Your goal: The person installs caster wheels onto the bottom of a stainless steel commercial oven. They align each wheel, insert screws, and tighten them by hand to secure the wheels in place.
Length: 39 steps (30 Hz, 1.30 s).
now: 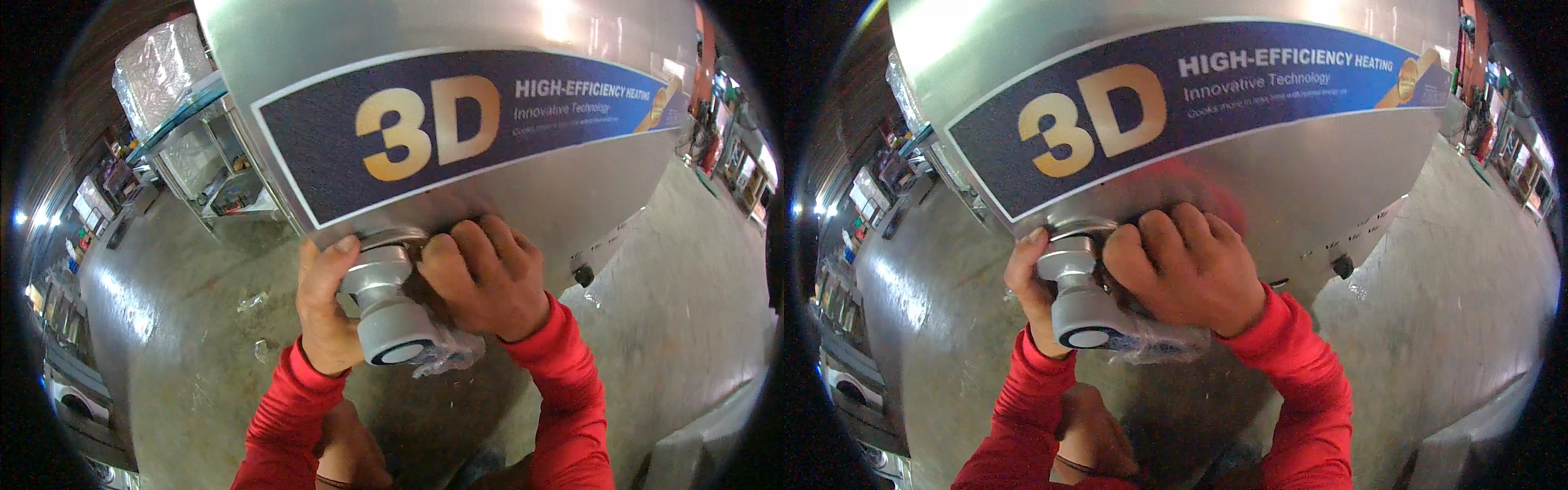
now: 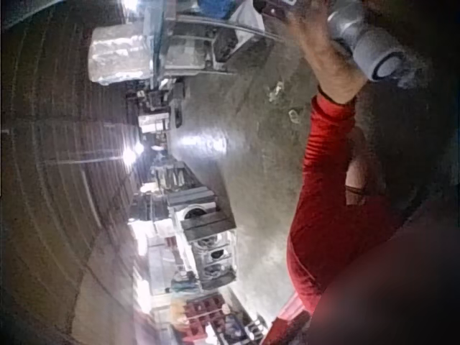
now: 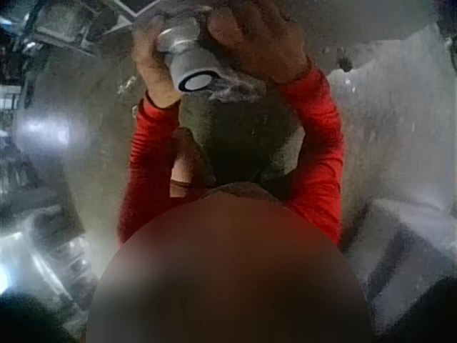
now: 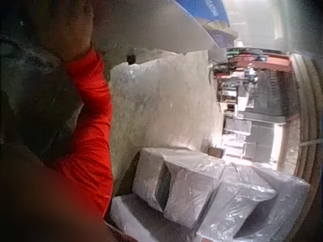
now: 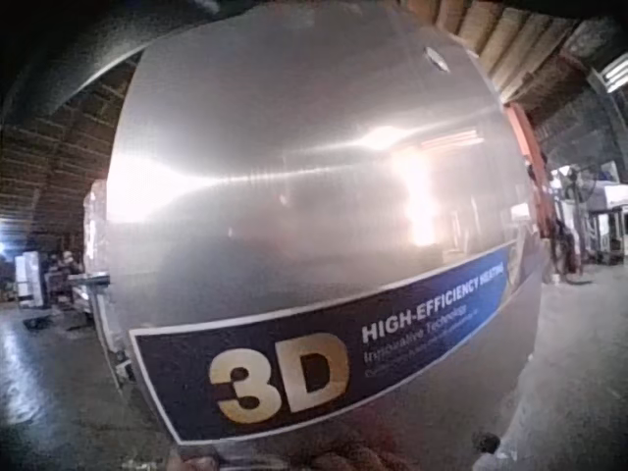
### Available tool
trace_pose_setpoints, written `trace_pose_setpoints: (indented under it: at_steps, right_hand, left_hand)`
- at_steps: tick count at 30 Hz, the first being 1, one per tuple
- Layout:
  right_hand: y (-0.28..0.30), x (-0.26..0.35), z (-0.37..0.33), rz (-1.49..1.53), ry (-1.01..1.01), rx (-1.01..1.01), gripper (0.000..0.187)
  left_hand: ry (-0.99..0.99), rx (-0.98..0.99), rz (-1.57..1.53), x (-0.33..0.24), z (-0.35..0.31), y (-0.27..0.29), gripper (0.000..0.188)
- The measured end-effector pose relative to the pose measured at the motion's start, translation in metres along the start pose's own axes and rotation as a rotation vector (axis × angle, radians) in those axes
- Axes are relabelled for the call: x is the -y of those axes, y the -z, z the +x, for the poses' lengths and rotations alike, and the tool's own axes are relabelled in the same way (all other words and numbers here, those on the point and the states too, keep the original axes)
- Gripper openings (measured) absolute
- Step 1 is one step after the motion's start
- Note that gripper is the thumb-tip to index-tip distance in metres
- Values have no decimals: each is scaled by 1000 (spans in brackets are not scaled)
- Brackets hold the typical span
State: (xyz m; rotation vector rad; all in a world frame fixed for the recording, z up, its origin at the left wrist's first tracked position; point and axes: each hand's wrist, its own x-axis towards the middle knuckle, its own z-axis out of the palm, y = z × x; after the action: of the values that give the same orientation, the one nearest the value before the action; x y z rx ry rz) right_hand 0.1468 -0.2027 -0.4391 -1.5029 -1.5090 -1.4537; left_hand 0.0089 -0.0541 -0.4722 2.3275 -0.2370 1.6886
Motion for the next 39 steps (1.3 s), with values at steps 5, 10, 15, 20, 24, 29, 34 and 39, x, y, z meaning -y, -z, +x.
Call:
trace_pose_setpoints:
  at_steps: [5, 10, 15, 20, 24, 29, 34, 39]
  right_hand:
    - [-8, -9, 1, 120, -3, -70, 21]
    - [5, -30, -98, 412, -348, 42, 19]
    - [44, 21, -276, 319, -1191, 446, 13]
    - [12, 128, -428, 423, -1386, 819, 23]
    - [-25, 164, -487, 453, -1301, 1027, 50]
    - [-39, 168, -513, 412, -1018, 1116, 39]
    - [-32, 171, -520, 457, -1102, 1042, 27]
    - [-5, 137, -456, 649, -1666, 395, 10]
  left_hand:
    - [-45, -142, 151, 26, -2, -1, 83]
    - [106, -80, 245, 35, -4, -13, 91]
    - [130, -53, 284, 23, -1, -11, 100]
    - [148, -19, 335, 20, -3, -6, 108]
    - [128, -35, 387, 10, -2, 0, 115]
    - [138, 11, 533, -6, 0, 4, 124]
    - [43, 6, 528, 0, 1, 4, 144]
    - [46, -49, 178, -15, 6, -5, 117]
